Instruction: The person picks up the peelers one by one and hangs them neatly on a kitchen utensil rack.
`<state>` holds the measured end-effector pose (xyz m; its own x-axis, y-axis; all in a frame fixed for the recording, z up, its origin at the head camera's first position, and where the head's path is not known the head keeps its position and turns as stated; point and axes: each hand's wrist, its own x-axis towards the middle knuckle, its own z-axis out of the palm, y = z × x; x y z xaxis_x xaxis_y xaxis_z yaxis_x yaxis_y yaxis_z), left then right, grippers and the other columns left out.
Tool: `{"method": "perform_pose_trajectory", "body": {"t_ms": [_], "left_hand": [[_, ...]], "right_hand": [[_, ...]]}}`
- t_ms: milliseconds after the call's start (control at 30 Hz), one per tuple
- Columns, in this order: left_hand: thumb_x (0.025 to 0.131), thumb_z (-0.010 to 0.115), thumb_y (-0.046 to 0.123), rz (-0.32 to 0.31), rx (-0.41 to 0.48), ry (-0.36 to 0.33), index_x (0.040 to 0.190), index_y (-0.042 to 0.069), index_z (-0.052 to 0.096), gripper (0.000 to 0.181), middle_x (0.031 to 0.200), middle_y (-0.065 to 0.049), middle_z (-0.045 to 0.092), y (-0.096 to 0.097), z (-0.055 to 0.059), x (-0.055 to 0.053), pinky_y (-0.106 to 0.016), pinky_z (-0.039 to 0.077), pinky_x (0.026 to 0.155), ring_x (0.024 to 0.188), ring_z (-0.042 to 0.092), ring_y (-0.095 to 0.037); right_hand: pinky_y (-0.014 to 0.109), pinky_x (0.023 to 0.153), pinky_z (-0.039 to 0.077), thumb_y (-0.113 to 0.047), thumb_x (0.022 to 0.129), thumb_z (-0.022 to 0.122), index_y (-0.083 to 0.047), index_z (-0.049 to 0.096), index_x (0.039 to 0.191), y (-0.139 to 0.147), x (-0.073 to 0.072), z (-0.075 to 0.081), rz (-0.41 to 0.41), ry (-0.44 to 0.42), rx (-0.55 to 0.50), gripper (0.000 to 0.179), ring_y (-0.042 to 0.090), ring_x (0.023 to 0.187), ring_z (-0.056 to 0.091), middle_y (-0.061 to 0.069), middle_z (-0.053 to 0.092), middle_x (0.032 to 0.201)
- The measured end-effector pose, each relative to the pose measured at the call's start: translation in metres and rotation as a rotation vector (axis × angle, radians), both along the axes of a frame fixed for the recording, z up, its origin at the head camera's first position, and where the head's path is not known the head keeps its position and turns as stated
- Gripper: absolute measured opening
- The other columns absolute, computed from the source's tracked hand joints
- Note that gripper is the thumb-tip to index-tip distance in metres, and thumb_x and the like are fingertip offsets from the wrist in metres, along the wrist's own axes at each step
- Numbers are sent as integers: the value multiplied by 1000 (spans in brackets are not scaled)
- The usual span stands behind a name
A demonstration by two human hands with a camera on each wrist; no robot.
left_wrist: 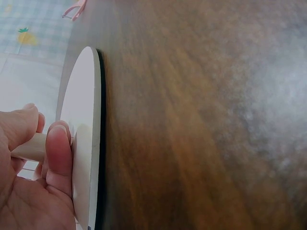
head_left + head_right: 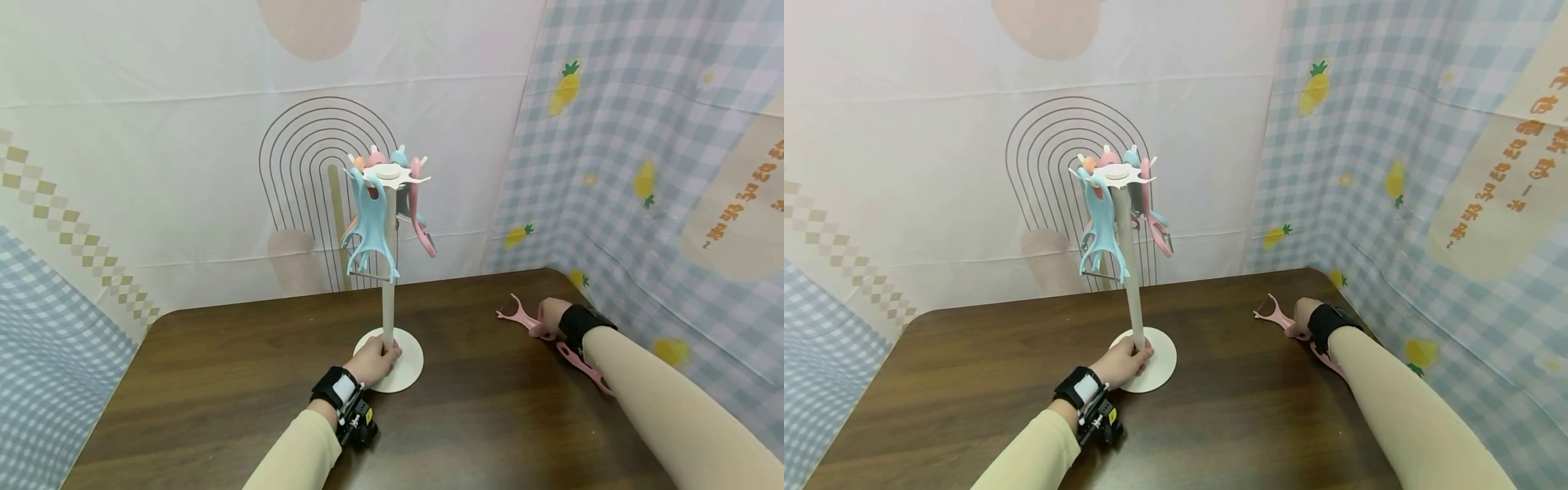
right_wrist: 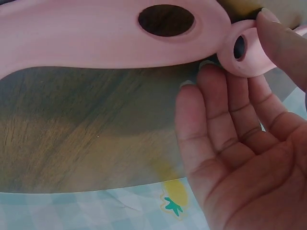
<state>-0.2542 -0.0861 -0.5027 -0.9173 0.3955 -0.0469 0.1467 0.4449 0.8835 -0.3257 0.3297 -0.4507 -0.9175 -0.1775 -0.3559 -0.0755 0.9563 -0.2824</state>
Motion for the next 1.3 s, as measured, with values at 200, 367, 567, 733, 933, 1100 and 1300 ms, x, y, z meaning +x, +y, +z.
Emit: {"method": "perform_pose_trajectory", "body": {"t_ms": [200,367,567,733,933,1100,1300], "left_hand": [[101,52,13,1,-2,14,91,4,54,14,63,1,49,-1,-2,0,-28,39,55,57,46,-12],[101,52,12,3,-2,9,91,4,55,13,63,0,49,-1,0,1,-28,39,55,57,46,-12],[101,52,13,6,-9,10,91,4,55,14,63,0,49,-1,2,3,-28,39,55,57,46,-12],[101,52,13,11,-16,23,91,3,55,14,63,1,49,0,4,4,-27,39,54,57,47,-12],[101,52,12,13,-26,26,92,3,55,14,63,1,49,1,5,5,-27,39,55,57,47,-12],[101,52,13,14,-27,17,91,4,55,14,63,1,49,1,4,4,-27,38,54,57,47,-12],[101,52,13,9,-15,12,92,3,55,14,63,1,49,0,4,4,-26,38,54,57,46,-12]], "right_hand": [[28,52,34,-20,85,74,-8,50,69,1,-1,-3,1,0,-37,31,13,51,43,-1,48,56],[29,53,37,-18,86,73,-6,50,73,1,-1,-7,0,-14,-87,29,15,53,46,1,50,59],[30,55,40,-16,86,71,-6,53,75,-3,-3,-7,24,66,-103,24,16,57,50,1,53,61],[31,57,40,-14,89,68,-5,57,79,-12,-2,3,45,157,-142,18,17,61,49,1,53,67],[33,58,39,-19,94,65,-5,67,87,-23,-1,28,73,235,-227,16,18,61,48,1,57,70],[33,59,37,-25,98,60,-4,67,93,-33,0,55,97,326,-329,22,17,62,46,5,58,74],[31,58,40,-26,97,61,-4,67,93,-53,7,94,106,483,-461,23,19,63,51,8,63,80]]}}
